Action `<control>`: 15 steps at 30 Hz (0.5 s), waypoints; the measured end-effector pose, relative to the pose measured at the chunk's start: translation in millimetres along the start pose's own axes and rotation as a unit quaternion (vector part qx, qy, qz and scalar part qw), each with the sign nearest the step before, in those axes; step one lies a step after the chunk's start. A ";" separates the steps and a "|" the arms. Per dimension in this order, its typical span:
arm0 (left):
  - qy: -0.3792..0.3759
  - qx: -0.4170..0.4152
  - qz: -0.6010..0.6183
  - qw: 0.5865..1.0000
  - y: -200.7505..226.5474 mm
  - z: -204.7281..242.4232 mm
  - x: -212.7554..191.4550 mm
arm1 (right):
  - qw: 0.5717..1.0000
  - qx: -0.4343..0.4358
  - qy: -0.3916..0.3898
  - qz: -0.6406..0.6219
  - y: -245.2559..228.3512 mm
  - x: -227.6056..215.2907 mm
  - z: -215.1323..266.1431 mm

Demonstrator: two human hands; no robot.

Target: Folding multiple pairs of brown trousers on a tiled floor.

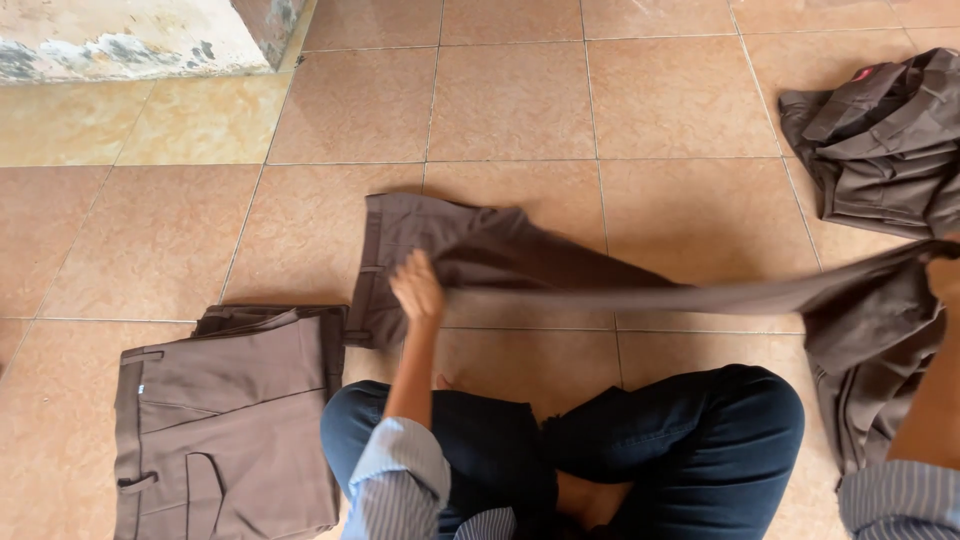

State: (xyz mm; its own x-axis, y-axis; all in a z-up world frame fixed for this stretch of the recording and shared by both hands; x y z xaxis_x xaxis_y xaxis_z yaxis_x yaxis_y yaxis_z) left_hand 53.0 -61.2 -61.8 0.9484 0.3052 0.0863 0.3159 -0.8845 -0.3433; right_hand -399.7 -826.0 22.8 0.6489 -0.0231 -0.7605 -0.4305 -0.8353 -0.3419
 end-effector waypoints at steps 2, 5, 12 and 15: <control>-0.612 -0.037 0.197 0.765 -35.1 -53.2 65.7 | 0.999 0.016 -0.002 -0.043 26.5 12.7 16.6; -0.457 -0.184 0.328 0.806 -73.0 -136.2 90.8 | 0.996 0.011 -0.001 0.087 -92.9 -17.9 -5.9; -0.359 -0.423 0.310 0.772 -124.8 -126.1 76.4 | 0.989 -0.092 0.109 -0.048 -226.3 -59.5 20.3; -0.423 -0.201 0.182 0.865 -107.4 -47.4 64.2 | 0.987 -0.085 0.087 -0.107 -203.0 -34.6 79.2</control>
State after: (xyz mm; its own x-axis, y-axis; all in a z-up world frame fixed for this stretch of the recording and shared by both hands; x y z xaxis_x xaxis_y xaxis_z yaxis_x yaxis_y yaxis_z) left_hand 81.3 36.7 24.9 0.6810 -0.0201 -0.7320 0.1461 -0.9758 0.1628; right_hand -384.5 -612.1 74.8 0.8181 0.0818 -0.5692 -0.1697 -0.9114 -0.3748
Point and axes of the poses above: each hand's wrist, its own z-axis away from the middle knuckle, its own x-axis out of the palm, y = z × x, the point moved 4 cm from there along -z, towards the middle knuckle, and after that the axes turned 8 degrees about -x, right-handed, at the moved point
